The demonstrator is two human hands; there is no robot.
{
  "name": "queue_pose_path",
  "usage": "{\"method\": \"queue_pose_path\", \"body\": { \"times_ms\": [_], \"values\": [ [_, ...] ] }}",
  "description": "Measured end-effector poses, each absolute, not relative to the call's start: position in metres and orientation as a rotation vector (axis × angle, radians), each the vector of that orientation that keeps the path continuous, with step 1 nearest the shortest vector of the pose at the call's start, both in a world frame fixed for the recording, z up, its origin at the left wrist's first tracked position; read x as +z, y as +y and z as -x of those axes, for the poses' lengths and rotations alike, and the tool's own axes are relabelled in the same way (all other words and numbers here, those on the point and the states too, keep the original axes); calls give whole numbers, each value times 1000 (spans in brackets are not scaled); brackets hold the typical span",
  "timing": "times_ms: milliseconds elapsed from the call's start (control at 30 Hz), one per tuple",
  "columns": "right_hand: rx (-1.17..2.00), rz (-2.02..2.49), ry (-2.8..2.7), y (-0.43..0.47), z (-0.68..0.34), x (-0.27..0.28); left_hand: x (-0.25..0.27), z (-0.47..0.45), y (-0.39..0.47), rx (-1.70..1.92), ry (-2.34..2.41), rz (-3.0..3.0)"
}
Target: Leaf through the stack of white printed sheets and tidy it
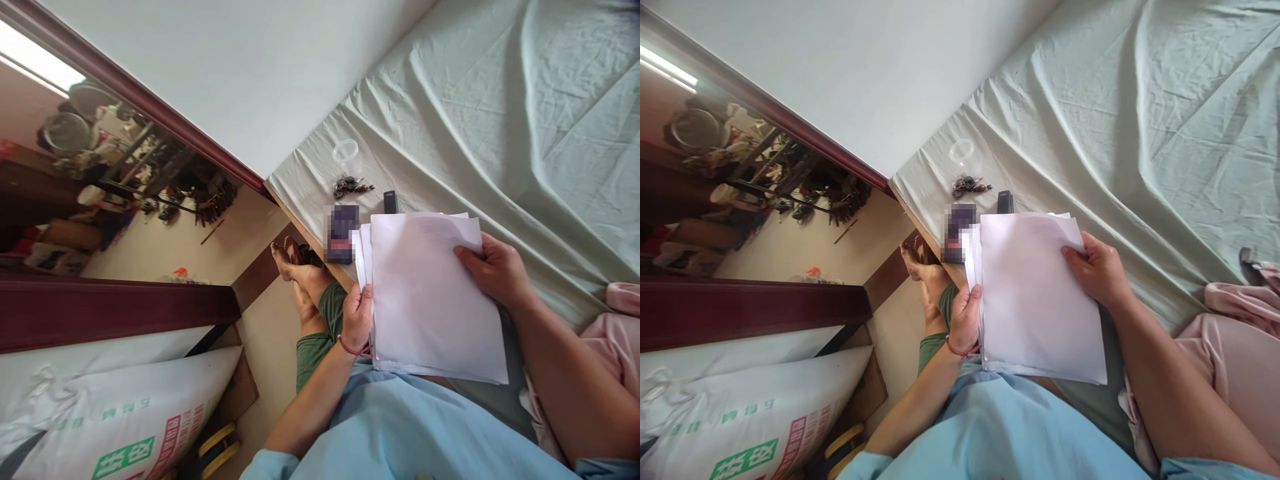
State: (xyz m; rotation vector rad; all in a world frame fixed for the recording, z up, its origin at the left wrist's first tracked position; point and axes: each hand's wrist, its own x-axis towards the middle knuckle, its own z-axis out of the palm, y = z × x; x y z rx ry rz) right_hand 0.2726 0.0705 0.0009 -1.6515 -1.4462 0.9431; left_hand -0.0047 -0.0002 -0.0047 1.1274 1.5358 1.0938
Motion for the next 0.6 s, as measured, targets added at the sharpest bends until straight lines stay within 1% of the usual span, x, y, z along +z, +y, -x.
{"method": "queue_pose_path", "body": {
  "times_ms": [233, 433, 600],
  "values": [
    [908, 1655, -1447, 71, -269, 4, -4, 4, 0, 1139, 1501, -1099],
    [554, 1703, -1362, 71, -272, 2, -7, 5, 6, 1203, 1377, -869],
    [436, 1634, -1311, 69, -273, -1, -5, 4, 11, 1179, 1323, -795]
  ]
}}
